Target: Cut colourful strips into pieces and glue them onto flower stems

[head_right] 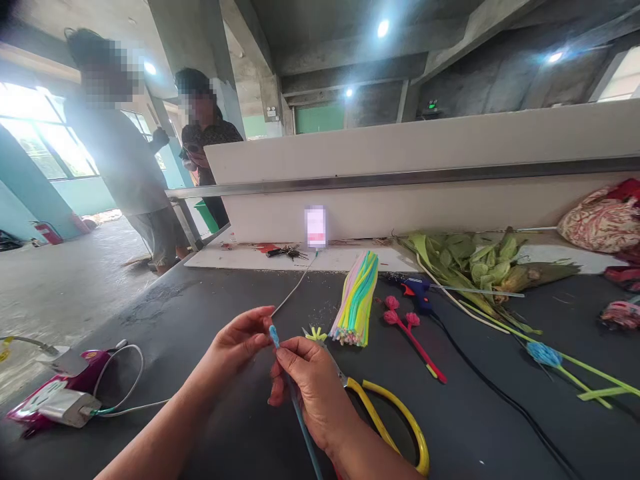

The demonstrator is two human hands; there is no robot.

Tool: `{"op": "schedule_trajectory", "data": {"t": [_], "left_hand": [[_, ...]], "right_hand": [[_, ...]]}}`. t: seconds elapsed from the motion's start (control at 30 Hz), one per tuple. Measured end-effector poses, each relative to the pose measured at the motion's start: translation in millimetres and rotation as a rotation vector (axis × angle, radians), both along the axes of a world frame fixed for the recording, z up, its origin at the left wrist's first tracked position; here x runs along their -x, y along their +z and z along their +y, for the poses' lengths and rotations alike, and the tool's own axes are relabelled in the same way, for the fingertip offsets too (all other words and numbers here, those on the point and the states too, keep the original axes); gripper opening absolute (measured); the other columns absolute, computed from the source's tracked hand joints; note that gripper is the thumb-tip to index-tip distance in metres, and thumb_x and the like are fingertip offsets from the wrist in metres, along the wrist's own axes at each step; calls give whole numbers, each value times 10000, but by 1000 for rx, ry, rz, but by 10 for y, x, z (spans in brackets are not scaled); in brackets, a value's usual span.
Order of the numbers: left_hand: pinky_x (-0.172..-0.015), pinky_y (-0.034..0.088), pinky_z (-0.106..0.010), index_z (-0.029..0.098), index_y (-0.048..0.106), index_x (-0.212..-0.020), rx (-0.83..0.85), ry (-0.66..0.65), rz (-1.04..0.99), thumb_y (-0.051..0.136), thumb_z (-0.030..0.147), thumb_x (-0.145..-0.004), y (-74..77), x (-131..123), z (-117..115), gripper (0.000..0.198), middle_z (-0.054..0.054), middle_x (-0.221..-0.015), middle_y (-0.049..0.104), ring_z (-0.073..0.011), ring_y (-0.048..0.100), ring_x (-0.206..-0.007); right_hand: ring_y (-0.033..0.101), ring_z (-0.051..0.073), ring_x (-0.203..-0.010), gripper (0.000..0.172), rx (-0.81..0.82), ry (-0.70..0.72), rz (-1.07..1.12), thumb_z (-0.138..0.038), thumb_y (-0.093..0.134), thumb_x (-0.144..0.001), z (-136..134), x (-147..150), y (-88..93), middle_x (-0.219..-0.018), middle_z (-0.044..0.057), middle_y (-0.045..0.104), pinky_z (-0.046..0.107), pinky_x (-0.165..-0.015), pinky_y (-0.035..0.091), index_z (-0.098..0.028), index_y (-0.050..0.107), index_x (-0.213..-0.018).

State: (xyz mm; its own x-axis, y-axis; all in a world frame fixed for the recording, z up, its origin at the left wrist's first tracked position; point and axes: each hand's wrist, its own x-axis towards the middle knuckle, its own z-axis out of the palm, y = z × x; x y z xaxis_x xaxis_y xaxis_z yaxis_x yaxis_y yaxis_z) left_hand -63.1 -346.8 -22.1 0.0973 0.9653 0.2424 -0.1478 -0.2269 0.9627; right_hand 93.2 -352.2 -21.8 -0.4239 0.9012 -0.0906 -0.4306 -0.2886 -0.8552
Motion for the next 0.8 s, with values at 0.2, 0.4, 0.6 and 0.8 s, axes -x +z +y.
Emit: {"op": "schedule_trajectory", "data": {"t": [0.2,0.4,0.6,0.8], "left_hand": [[-814,429,-299,277,661,-1044,-624,181,826,526,202,-839,35,154,-1,257,-48,-955,572,-143,533,-873],[-848,398,-317,207,678,-953,-566,56,947,504,241,-854,115,159,-8,203,-49,-854,636,-143,554,-810],[-680,421,-218,152,665,-873,-106,-206,655,482,329,-849,186,167,-45,256,-41,-824,597,-122,533,-737],[-646,378,-205,145,656,-856,199,-328,507,519,311,-814,176,188,-52,219,-1,-719,563,-101,470,-676]], "right_hand": [[433,60,-344,191,24,55,-68,-292,664,-711,19,-5,13,-525,-42,557,178,-305,387,-157,535,-671],[339,24,-305,200,-34,118,-221,-317,614,-754,94,-87,33,-523,-62,525,145,-272,281,-167,511,-669],[278,19,-308,179,-173,177,-427,-325,559,-791,134,-190,87,-483,-90,446,149,-294,227,-180,510,-698],[238,38,-342,144,-283,212,-670,-290,519,-800,160,-217,56,-436,-106,330,175,-326,180,-197,516,-688]]}}
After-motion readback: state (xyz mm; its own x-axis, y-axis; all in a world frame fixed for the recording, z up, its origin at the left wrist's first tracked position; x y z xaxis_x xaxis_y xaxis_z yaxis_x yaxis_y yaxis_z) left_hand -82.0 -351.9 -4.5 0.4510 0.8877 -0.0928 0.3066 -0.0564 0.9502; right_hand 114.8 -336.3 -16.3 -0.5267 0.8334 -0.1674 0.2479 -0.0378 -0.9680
